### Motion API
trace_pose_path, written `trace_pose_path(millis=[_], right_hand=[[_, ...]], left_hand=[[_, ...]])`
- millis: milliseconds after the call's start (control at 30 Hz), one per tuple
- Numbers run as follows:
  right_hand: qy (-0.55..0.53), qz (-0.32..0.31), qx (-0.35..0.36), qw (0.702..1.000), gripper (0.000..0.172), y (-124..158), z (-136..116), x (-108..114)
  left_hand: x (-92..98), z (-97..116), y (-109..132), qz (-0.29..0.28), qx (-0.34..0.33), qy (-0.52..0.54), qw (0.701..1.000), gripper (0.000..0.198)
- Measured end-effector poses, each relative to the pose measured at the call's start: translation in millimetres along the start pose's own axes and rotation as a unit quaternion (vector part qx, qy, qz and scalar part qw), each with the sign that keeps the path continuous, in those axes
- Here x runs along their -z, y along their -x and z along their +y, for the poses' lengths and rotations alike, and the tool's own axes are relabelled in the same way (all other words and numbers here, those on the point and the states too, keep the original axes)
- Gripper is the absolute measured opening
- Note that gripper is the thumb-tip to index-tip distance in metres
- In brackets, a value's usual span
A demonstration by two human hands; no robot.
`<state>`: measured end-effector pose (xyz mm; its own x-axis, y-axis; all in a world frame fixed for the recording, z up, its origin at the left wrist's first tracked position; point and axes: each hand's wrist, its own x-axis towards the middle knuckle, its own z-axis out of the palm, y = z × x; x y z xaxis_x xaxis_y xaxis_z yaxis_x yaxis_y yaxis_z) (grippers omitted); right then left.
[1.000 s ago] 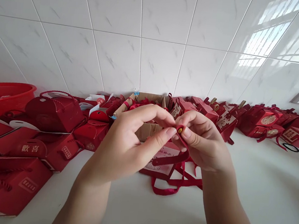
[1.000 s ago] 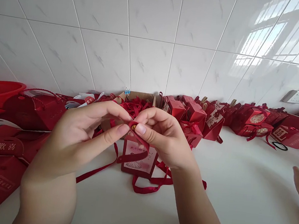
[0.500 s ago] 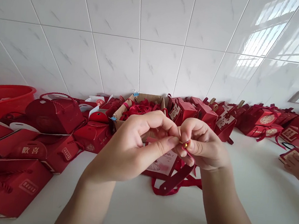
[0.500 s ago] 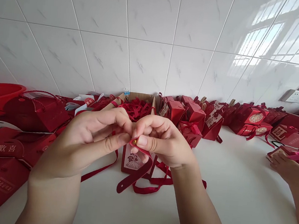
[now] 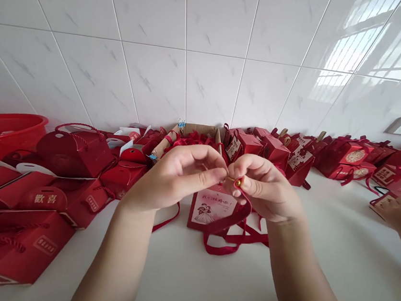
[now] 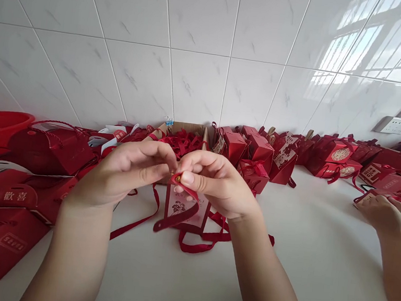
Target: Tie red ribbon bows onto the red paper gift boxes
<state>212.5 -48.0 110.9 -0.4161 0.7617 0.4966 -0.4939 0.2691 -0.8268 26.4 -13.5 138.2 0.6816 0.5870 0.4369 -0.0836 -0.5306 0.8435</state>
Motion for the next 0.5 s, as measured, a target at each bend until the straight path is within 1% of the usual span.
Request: trace_pose_path(millis=[67,100,167,200,267,300,333,433,467,500], right_hand=[[0.045,0.039,0.025,0.998,0.003,5.8,-3.3,2.7],[0.056,0.07,0.041,0.995,0.003,9.1,-3.0,5.5],[0.048,0.153,0.076,0.984,0.005,15.7,2.5,13.8],[0.029,0.197,0.091,0.976,0.007,18.8,7.4,18.9],[-0.02,0.26,0.103,0.96,0.012,24.5,19.9,30.2],[-0.046,0.274,0.105,0.955,0.014,27.3,26.5,36.0],[-0.068,0.281,0.112,0.951,0.015,30.2,32.9,41.6],[-0.098,0.289,0.142,0.942,0.017,39.5,49.0,56.4],[-0.103,0.288,0.149,0.94,0.019,42.4,53.5,60.2],[-0.109,0.287,0.152,0.94,0.019,45.0,57.6,63.3]], left_hand=[[4.5,-13.5,4.7,0.041,0.026,-0.093,0.995,0.029],[5.1,-23.2,7.4,0.049,0.04,-0.136,0.989,0.04],[2.3,-46.8,13.0,0.049,0.048,-0.193,0.979,0.06],[-1.1,-59.4,15.6,0.055,0.049,-0.205,0.976,0.064],[-10.3,-83.1,20.1,0.081,0.047,-0.199,0.975,0.061],[-15.4,-93.2,21.9,0.089,0.05,-0.184,0.978,0.058],[-20.3,-101.8,23.4,0.114,0.047,-0.16,0.979,0.055],[-30.8,-119.2,26.7,0.174,0.047,-0.084,0.98,0.065],[-32.7,-122.9,27.5,0.19,0.046,-0.069,0.978,0.064],[-33.9,-126.1,28.3,0.201,0.043,-0.064,0.977,0.057]])
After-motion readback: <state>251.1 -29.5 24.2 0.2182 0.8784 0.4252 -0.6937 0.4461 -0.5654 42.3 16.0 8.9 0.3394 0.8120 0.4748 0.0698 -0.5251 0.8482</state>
